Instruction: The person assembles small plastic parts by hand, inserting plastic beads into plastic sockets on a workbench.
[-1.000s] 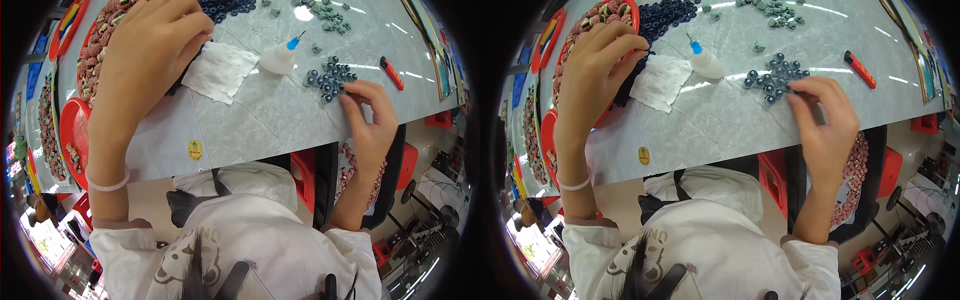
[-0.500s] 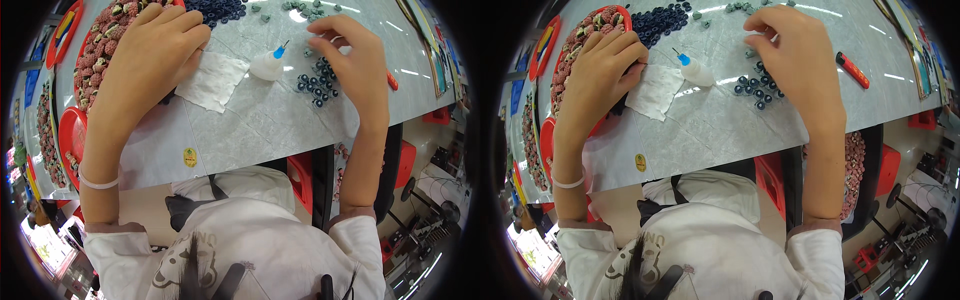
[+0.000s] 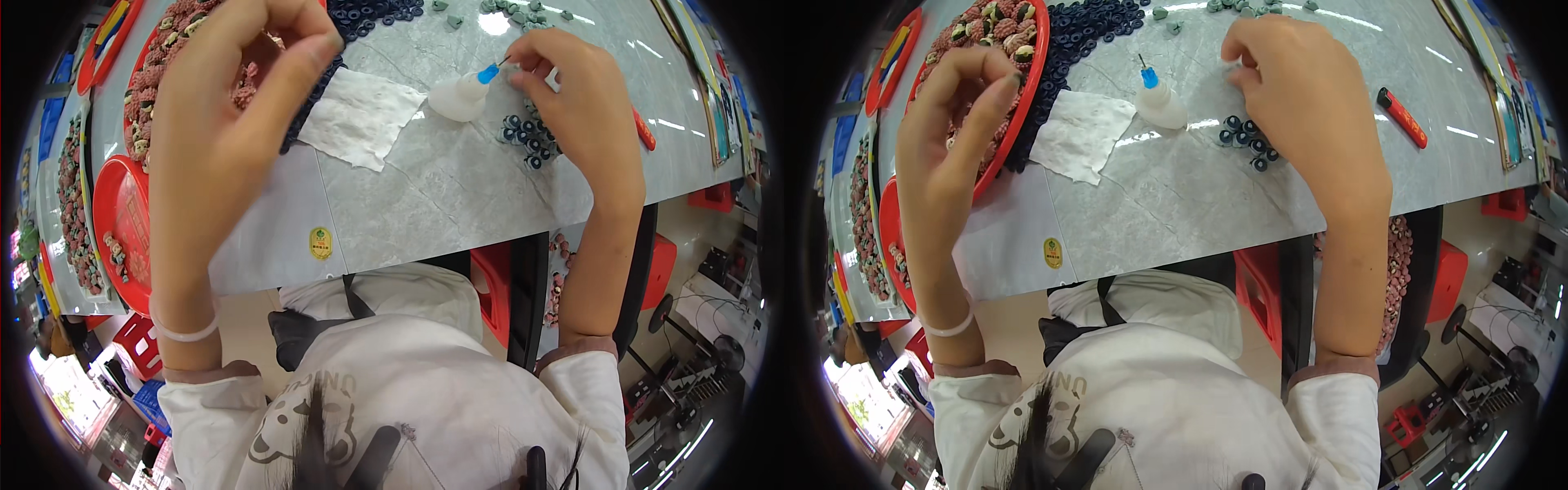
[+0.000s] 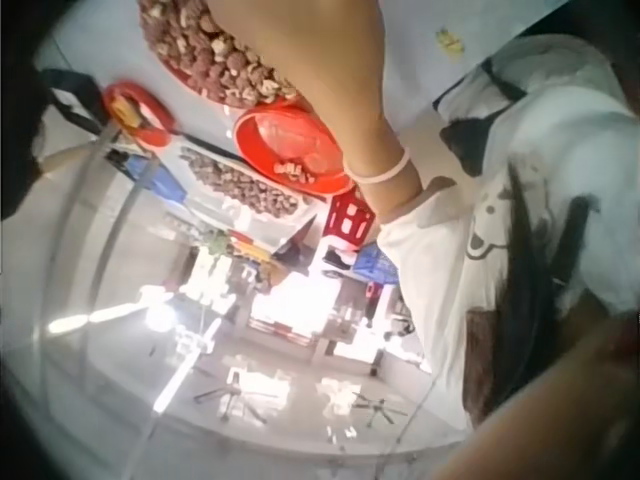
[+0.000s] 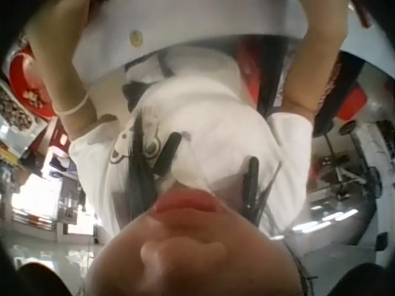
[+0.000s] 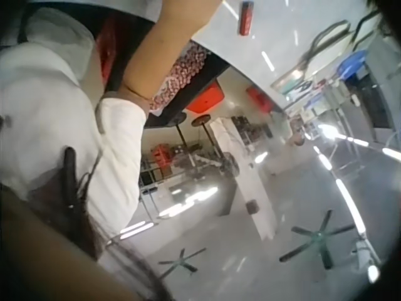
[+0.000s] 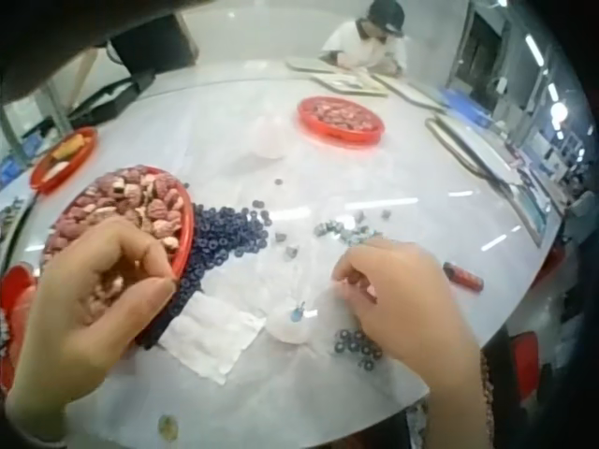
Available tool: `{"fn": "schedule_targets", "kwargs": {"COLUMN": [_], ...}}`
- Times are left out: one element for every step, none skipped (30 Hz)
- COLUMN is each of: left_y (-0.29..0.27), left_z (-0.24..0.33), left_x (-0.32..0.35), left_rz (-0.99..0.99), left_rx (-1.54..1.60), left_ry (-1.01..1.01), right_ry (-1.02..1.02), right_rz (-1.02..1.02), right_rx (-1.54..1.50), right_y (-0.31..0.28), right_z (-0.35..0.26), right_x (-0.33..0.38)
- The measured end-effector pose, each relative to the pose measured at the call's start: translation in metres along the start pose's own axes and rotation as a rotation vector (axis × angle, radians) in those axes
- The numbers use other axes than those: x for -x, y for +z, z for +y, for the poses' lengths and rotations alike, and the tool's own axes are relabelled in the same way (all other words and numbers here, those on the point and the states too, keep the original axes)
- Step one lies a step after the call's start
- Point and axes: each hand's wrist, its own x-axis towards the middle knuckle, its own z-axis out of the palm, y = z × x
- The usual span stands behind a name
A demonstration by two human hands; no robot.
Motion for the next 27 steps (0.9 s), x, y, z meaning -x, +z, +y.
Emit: {"fn": "schedule_targets", "kwargs": {"left_y": [0.0,0.001,0.003,0.006,0.01,0.016,0.02,0.024,0.028,0.03,0.032,0.034,0.036,0.037,0.037,0.038,0.039,0.041,0.043,0.043,0.042,0.041,0.039,0.04,0.04,0.041,0.04], "left_z": [0.002,0.012,0.015,0.018,0.021,0.025,0.028,0.032,0.031,0.029,0.03,0.033,0.035,0.035,0.035,0.035,0.035,0.035,0.035,0.037,0.039,0.041,0.043,0.044,0.045,0.045,0.046], "left_x": [0.007,0.014,0.02,0.027,0.032,0.038,0.042,0.045,0.049,0.051,0.054,0.053,0.052,0.051,0.051,0.052,0.053,0.055,0.057,0.058,0.059,0.06,0.061,0.061,0.061,0.059,0.059], "left_rz": [0.002,-0.069,-0.07,-0.104,-0.14,-0.155,-0.159,-0.151,-0.139,-0.139,-0.141,-0.129,-0.116,-0.125,-0.114,-0.102,-0.103,-0.031,0.042,0.042,0.076,0.109,0.142,0.174,0.206,0.202,0.197], "left_rx": [0.237,0.394,0.395,0.452,0.509,0.626,0.629,0.692,0.755,0.708,0.708,0.682,0.656,0.662,0.6,0.537,0.537,0.488,0.438,0.437,0.359,0.28,0.201,0.125,0.049,0.05,0.006], "left_ry": [-0.053,-0.142,-0.148,-0.116,-0.083,-0.113,-0.123,-0.122,-0.123,-0.074,-0.083,-0.072,-0.06,-0.058,0.007,0.073,0.075,0.11,0.145,0.146,0.196,0.245,0.295,0.344,0.392,0.392,0.382], "right_ry": [-0.041,-0.042,0.095,0.242,0.251,0.134,0.014,-0.047,-0.039,-0.131,-0.226,-0.05,-0.04,0.018,0.07,0.07,0.049,0.029,0.028,0.082,0.136,0.135,0.201,0.271,0.273,0.266,0.254], "right_rz": [0.053,0.049,0.085,0.122,0.12,0.067,0.016,0.019,0.014,-0.011,-0.035,0.013,0.019,0.047,0.073,0.075,0.1,0.124,0.125,0.131,0.138,0.139,0.134,0.128,0.13,0.122,0.11], "right_rx": [-0.056,-0.06,-0.47,-0.879,-0.879,-1.044,-1.208,-1.242,-1.246,-1.283,-1.318,-1.352,-1.347,-1.382,-1.42,-1.421,-1.401,-1.383,-1.383,-1.44,-1.498,-1.501,-1.584,-1.663,-1.663,-1.711,-1.758], "right_y": [-0.001,-0.005,-0.015,-0.024,-0.028,-0.031,-0.032,-0.026,-0.016,-0.006,0.0,-0.003,-0.005,-0.007,-0.007,-0.005,-0.003,-0.002,-0.001,-0.001,-0.001,-0.002,-0.002,-0.001,0.002,0.005,0.006], "right_z": [-0.002,-0.007,-0.02,-0.031,-0.035,-0.039,-0.043,-0.05,-0.051,-0.051,-0.053,-0.062,-0.065,-0.068,-0.069,-0.069,-0.069,-0.069,-0.07,-0.073,-0.076,-0.08,-0.084,-0.085,-0.085,-0.083,-0.084], "right_x": [-0.001,0.001,0.005,0.013,0.021,0.029,0.034,0.038,0.041,0.043,0.044,0.047,0.05,0.053,0.055,0.056,0.057,0.058,0.059,0.06,0.062,0.063,0.063,0.063,0.064,0.064,0.064]}}
